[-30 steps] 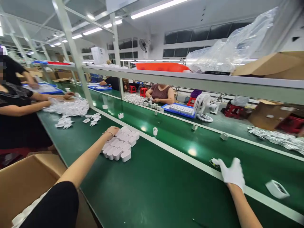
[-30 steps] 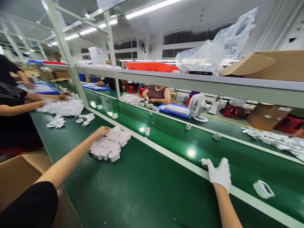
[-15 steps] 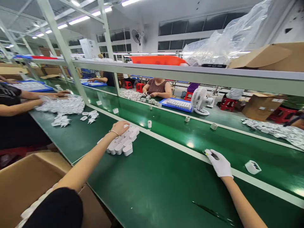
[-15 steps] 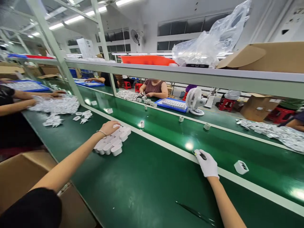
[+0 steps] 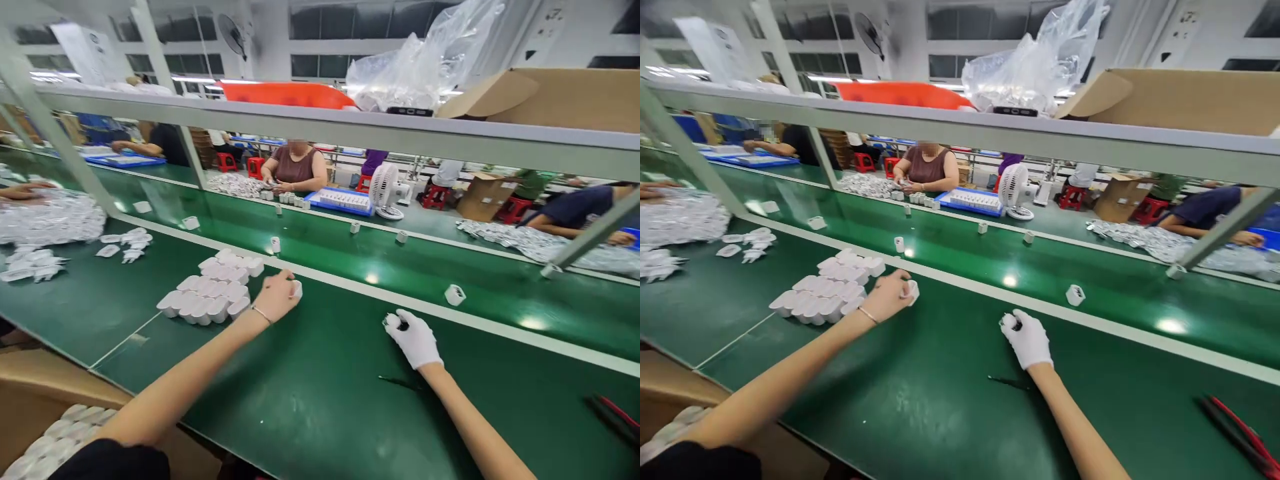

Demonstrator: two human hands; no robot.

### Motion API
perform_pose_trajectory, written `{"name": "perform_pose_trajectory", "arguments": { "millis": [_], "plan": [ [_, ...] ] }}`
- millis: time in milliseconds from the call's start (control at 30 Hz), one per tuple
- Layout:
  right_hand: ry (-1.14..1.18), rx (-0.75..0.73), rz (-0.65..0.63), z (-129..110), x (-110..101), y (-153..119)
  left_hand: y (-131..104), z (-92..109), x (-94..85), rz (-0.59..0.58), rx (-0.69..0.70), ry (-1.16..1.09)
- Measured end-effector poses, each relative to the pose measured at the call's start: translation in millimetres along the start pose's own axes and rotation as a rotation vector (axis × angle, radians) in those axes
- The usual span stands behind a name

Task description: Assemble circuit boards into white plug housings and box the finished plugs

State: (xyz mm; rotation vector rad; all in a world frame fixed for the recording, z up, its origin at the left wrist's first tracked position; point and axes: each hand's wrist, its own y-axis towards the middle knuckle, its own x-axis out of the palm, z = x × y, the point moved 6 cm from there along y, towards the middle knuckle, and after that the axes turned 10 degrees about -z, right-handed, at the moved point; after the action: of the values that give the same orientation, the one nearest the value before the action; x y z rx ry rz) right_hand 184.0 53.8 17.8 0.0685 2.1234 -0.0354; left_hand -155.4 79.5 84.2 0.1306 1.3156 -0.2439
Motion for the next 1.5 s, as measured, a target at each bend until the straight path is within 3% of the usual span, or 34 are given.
{"name": "perform_pose_trajectory", "arguments": {
  "millis": [133,200,267,367,500,567,667,767,933,1100,1233,1500],
  "plan": [
    [0.377,-0.079,-0.048,-21,3,-28,-21,91,42.9,-0.240,0.423,-0.149],
    [0.575,-0.116,-0.094,-30,10,-51,-33,116,53.2,-0.332,0.610,-0.218],
    [0.709,-0.137,-0.127,-37,17,-71,-42,127,55.2,-0.351,0.737,-0.301],
    [0.817,-0.131,-0.120,-39,24,-86,-48,126,59.5,-0.265,0.683,-0.421],
    [0.908,-0.096,-0.083,-36,29,-88,-53,112,86.1,-0.063,0.232,-0.497],
    [0.948,-0.107,-0.081,-35,31,-88,-55,113,99.7,-0.026,0.156,-0.507],
    [0.960,-0.143,-0.096,-37,31,-92,-52,120,108.2,-0.069,0.267,-0.571],
    [0.907,-0.192,-0.113,-40,28,-96,-49,121,102.7,-0.109,0.381,-0.596],
    [0.538,-0.426,-0.061,-52,11,-103,-56,127,93.7,-0.213,0.619,-0.495],
    [0.337,-0.571,0.054,-62,0,-110,-55,127,95.7,-0.298,0.699,-0.426],
    [0.308,-0.626,0.181,-68,-10,-117,-54,126,90.6,-0.274,0.789,-0.435],
    [0.239,-0.713,0.257,-75,-17,-121,-54,127,85.7,-0.181,0.884,-0.414]
  ]
}}
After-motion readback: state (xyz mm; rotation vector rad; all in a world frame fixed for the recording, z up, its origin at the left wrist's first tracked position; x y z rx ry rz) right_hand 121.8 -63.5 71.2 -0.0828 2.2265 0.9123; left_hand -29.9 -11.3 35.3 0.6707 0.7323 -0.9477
